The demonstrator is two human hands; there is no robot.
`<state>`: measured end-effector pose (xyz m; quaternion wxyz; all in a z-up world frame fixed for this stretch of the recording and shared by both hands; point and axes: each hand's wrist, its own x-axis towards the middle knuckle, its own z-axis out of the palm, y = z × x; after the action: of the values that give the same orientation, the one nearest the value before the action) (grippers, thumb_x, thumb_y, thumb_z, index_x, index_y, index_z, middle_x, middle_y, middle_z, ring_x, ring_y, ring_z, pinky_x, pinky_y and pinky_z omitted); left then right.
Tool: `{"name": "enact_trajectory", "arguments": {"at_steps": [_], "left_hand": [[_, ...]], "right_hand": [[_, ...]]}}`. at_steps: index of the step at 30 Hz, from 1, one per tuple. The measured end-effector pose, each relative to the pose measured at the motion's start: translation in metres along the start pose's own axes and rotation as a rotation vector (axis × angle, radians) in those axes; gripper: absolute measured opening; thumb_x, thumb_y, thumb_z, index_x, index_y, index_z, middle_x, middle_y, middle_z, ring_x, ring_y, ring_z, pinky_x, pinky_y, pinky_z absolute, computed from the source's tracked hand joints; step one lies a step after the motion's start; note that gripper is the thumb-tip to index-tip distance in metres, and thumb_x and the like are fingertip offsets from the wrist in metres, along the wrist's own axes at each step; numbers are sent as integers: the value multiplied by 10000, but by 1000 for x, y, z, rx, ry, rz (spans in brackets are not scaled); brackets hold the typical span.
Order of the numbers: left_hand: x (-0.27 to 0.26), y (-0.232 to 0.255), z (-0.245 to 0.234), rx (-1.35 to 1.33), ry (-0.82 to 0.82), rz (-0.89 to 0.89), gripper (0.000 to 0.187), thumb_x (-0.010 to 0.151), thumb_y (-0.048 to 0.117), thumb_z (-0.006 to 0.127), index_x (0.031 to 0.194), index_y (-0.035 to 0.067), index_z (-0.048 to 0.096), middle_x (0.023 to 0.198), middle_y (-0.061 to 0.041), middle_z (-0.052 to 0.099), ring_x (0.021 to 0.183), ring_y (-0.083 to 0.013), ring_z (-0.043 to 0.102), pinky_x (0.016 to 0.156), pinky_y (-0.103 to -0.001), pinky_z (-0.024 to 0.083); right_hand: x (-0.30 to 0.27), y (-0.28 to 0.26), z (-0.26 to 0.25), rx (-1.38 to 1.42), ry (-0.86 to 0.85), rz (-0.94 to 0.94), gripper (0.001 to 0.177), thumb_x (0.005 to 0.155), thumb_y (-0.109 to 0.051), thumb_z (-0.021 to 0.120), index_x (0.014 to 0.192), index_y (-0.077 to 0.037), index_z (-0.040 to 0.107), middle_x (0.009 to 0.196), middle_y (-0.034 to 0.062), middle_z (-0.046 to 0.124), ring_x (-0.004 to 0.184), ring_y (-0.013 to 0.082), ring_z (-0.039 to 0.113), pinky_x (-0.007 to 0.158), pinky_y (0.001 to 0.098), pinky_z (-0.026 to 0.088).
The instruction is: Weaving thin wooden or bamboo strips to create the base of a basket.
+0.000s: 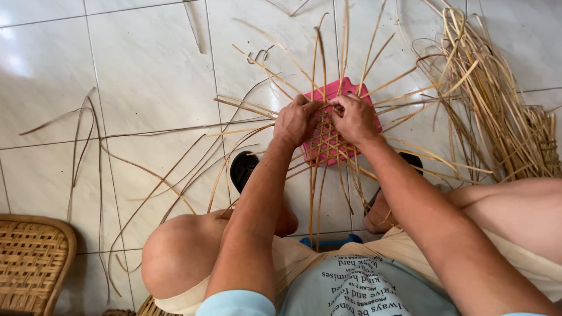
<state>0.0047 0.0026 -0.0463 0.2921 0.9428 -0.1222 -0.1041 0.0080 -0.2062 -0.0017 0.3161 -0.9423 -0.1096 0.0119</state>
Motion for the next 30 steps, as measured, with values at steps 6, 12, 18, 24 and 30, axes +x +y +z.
{"name": "enact_trajectory", "arguments": {"at_steps": [6, 12, 18, 24, 30], "left_hand": [[-7, 19, -23, -25, -23, -39, 364, 913, 403, 725, 1270, 451, 669, 1108, -20, 602, 1022, -333, 732, 889, -487, 617], [-14, 23, -31, 15, -25, 2, 354, 934, 389, 694, 1282, 447, 662, 1097, -13, 603, 1020, -311, 730, 878, -474, 624], [-9, 28, -40, -33, -69, -48, 352, 907, 383, 713, 1253, 437, 687, 1131, -35, 624, 1047, -349, 726, 921, -489, 621], [-9, 26, -43, -73, -67, -80, 358, 885, 384, 739, 1240, 398, 699, 1140, -41, 624, 1060, -345, 725, 936, -491, 620], [-1, 17, -39, -195, -44, -105, 338, 844, 380, 796, 1176, 346, 747, 1092, -72, 656, 1081, -367, 717, 956, -505, 604]], "right_hand": [[1, 14, 7, 18, -70, 37, 273, 851, -259, 830, 1118, -282, 782, 960, 33, 683, 947, 291, 720, 847, 423, 593], [1, -4, -6, -56, -139, -31, 238, 893, -220, 782, 1130, -244, 770, 994, 76, 678, 961, 333, 719, 848, 467, 587], [15, -36, -34, -192, -335, -263, 451, 930, -147, 661, 1371, -176, 569, 1075, 160, 598, 951, 467, 704, 818, 599, 588], [24, -25, -36, -172, -388, -253, 366, 929, -210, 699, 1289, -151, 673, 1090, 147, 629, 963, 467, 711, 833, 574, 601], [20, -13, -31, -161, -328, -296, 344, 938, -235, 722, 1281, -217, 712, 1036, 77, 637, 972, 381, 718, 812, 503, 604]]}}
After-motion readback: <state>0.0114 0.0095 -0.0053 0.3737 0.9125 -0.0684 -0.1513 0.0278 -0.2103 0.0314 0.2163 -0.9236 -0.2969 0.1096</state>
